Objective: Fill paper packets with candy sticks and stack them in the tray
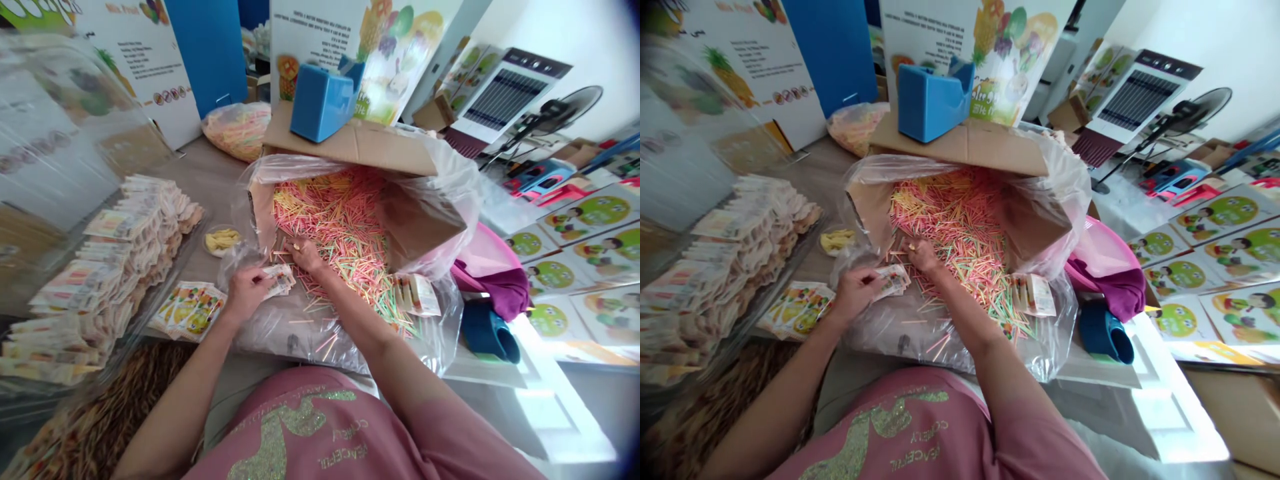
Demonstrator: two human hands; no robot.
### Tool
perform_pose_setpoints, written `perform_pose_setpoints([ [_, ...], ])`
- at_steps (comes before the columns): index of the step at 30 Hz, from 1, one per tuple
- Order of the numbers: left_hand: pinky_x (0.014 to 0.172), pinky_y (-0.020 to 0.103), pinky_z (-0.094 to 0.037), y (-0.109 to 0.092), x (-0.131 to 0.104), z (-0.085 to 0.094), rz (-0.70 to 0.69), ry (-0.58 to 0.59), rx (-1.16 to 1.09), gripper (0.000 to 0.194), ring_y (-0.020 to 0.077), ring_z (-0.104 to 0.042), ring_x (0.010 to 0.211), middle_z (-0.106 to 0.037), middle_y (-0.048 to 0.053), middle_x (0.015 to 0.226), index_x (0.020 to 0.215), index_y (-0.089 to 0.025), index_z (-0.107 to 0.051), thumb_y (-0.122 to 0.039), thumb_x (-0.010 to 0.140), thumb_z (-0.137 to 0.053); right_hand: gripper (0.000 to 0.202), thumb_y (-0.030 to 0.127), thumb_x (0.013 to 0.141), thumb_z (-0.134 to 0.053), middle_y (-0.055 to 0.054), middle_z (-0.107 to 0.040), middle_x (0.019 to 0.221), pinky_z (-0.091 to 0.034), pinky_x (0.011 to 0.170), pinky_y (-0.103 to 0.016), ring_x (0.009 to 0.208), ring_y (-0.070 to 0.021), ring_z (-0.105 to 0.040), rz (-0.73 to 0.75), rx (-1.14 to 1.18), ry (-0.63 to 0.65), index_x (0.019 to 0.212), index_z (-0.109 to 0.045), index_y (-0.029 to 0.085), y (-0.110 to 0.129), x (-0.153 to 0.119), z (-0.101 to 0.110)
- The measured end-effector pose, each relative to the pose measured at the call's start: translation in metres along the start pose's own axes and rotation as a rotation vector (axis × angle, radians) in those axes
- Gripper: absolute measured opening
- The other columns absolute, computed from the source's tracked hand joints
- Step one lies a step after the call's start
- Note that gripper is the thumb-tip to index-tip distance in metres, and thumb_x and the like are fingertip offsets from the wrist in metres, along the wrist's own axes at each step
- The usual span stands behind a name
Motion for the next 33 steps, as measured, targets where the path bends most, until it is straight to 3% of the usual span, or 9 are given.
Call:
perform_pose_setpoints([
  [4, 0.048, 0.023, -0.039, 0.016, -0.001, 0.009, 0.18, -0.053, -0.357, 0.024, 0.0106, -0.05, 0.049, -0.061, -0.004, 0.053, 0.066, -0.019, -0.071, -0.042, 0.068, -0.079, 0.041, 0.046, 0.092, -0.067, 0.004, -0.049, 0.056, -0.04, 0.062, -0.027, 0.058, -0.0136, -0.043, -0.132, 0.264, -0.114, 0.059, -0.058, 0.023, -0.001, 0.001, 0.018],
  [6, 0.047, 0.023, -0.041, 0.014, -0.005, 0.011, 0.233, -0.066, -0.442, 0.024, 0.0107, -0.052, 0.047, -0.063, -0.004, 0.054, 0.065, -0.019, -0.071, -0.041, 0.063, -0.082, 0.048, 0.066, 0.091, -0.063, 0.002, -0.054, 0.059, -0.042, 0.059, -0.027, 0.058, -0.0142, -0.048, -0.147, 0.469, -0.131, 0.07, -0.067, 0.023, 0.017, -0.007, 0.024],
  [8, 0.047, 0.023, -0.043, 0.009, -0.005, 0.01, 0.25, -0.077, -0.501, 0.024, 0.0113, -0.054, 0.049, -0.063, -0.003, 0.054, 0.064, -0.02, -0.071, -0.04, 0.06, -0.083, 0.062, 0.081, 0.089, -0.054, -0.002, -0.063, 0.068, -0.046, 0.06, -0.028, 0.064, -0.0166, -0.058, -0.137, 0.619, -0.061, 0.081, -0.073, 0.022, 0.044, -0.019, 0.021],
  [11, 0.049, 0.023, -0.046, 0.0, -0.003, 0.006, 0.229, -0.093, -0.548, 0.023, 0.0118, -0.057, 0.052, -0.064, -0.003, 0.057, 0.063, -0.02, -0.072, -0.038, 0.058, -0.085, 0.077, 0.091, 0.086, -0.043, -0.006, -0.07, 0.078, -0.052, 0.069, -0.033, 0.078, -0.0211, -0.066, -0.077, 0.681, 0.051, 0.084, -0.076, 0.022, 0.081, -0.039, 0.016],
  [13, 0.051, 0.024, -0.049, -0.005, -0.002, -0.002, 0.221, -0.082, -0.593, 0.024, 0.0122, -0.059, 0.054, -0.066, -0.003, 0.06, 0.065, -0.019, -0.073, -0.037, 0.057, -0.087, 0.08, 0.093, 0.086, -0.04, -0.007, -0.071, 0.081, -0.054, 0.074, -0.035, 0.084, -0.0223, -0.067, -0.031, 0.635, 0.093, 0.082, -0.077, 0.022, 0.093, -0.048, 0.014],
  [18, 0.061, 0.027, -0.057, -0.008, -0.005, -0.02, 0.201, -0.06, -0.69, 0.026, 0.0137, -0.065, 0.062, -0.072, 0.0, 0.068, 0.065, -0.018, -0.075, -0.035, 0.055, -0.091, 0.078, 0.092, 0.087, -0.04, -0.009, -0.072, 0.084, -0.054, 0.082, -0.04, 0.098, -0.0263, -0.068, 0.034, 0.59, 0.164, 0.077, -0.077, 0.023, 0.094, -0.056, 0.014],
  [25, 0.063, 0.028, -0.058, 0.004, -0.011, -0.033, 0.259, -0.019, -0.785, 0.028, 0.0122, -0.065, 0.06, -0.073, 0.0, 0.067, 0.07, -0.016, -0.078, -0.034, 0.055, -0.094, 0.086, 0.098, 0.083, -0.032, -0.014, -0.074, 0.102, -0.057, 0.089, -0.05, 0.12, -0.0334, -0.065, 0.036, 0.685, 0.151, 0.08, -0.078, 0.025, 0.122, -0.063, 0.036],
  [29, 0.066, 0.029, -0.059, -0.005, -0.011, -0.035, 0.27, 0.017, -0.848, 0.031, 0.0141, -0.068, 0.064, -0.075, 0.001, 0.072, 0.073, -0.017, -0.079, -0.036, 0.055, -0.096, 0.084, 0.096, 0.084, -0.038, -0.013, -0.074, 0.121, -0.051, 0.107, -0.052, 0.134, -0.0348, -0.058, 0.07, 0.572, 0.32, 0.093, -0.082, 0.025, 0.125, -0.06, 0.02],
  [33, 0.067, 0.032, -0.06, -0.009, -0.01, -0.038, 0.276, 0.058, -0.89, 0.032, 0.0161, -0.07, 0.065, -0.076, 0.0, 0.072, 0.074, -0.018, -0.08, -0.037, 0.055, -0.097, 0.067, 0.085, 0.087, -0.055, -0.009, -0.076, 0.124, -0.045, 0.116, -0.047, 0.131, -0.0312, -0.062, 0.064, 0.412, 0.472, 0.103, -0.083, 0.026, 0.114, -0.062, 0.0],
])
Point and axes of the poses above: each hand's wrist, its own x-axis towards the middle knuckle, its own z-axis out of the back of the hand, y = z × x, the point moved 10 cm from there along x, towards the middle knuckle
